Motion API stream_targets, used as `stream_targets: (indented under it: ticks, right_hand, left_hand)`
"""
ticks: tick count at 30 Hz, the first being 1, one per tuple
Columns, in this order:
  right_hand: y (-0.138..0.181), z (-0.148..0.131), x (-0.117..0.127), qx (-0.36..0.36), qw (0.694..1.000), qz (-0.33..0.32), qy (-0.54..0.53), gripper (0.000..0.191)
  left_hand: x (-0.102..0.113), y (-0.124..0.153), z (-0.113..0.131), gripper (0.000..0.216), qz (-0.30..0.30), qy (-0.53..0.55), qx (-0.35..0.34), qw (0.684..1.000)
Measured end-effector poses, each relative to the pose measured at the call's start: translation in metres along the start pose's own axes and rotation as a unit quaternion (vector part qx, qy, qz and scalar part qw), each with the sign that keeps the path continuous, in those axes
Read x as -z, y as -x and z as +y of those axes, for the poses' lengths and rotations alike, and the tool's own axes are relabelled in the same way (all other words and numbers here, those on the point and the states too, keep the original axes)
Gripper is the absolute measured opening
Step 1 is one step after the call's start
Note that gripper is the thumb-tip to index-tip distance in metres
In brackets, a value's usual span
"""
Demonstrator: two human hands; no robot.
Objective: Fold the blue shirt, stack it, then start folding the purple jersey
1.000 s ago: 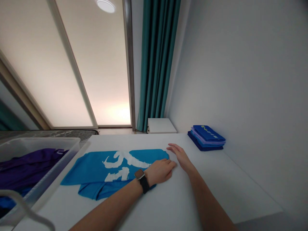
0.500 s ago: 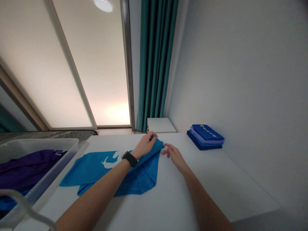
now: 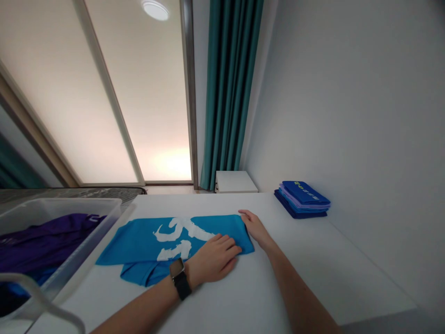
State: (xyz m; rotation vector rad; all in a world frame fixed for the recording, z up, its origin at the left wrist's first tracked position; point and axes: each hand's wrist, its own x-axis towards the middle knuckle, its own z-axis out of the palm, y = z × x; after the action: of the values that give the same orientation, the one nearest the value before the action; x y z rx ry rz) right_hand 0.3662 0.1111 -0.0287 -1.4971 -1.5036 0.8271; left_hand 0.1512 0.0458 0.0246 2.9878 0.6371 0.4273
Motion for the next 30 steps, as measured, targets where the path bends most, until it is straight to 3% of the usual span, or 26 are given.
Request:
stream_targets:
  ticks: [12,19,30]
  right_hand:
    - [-0.034,0.0,-0.009,0.065,0.982,-0.053,0.171,0.027]
    - [-0.029,0.008,-0.014,0.103,0.959,-0.033,0.264,0.021]
    - [-0.03,0.006,-0.008,0.157,0.935,-0.051,0.314,0.019]
  left_hand:
    - [-0.014,0.008,-0.001,0.018,0.028,0.024,0.019,0.999]
    - [-0.018,0.008,-0.002,0.016,0.042,0.01,0.026,0.999]
    - [-0.019,0.009,-0.002,0.018,0.037,0.008,0.022,0.999]
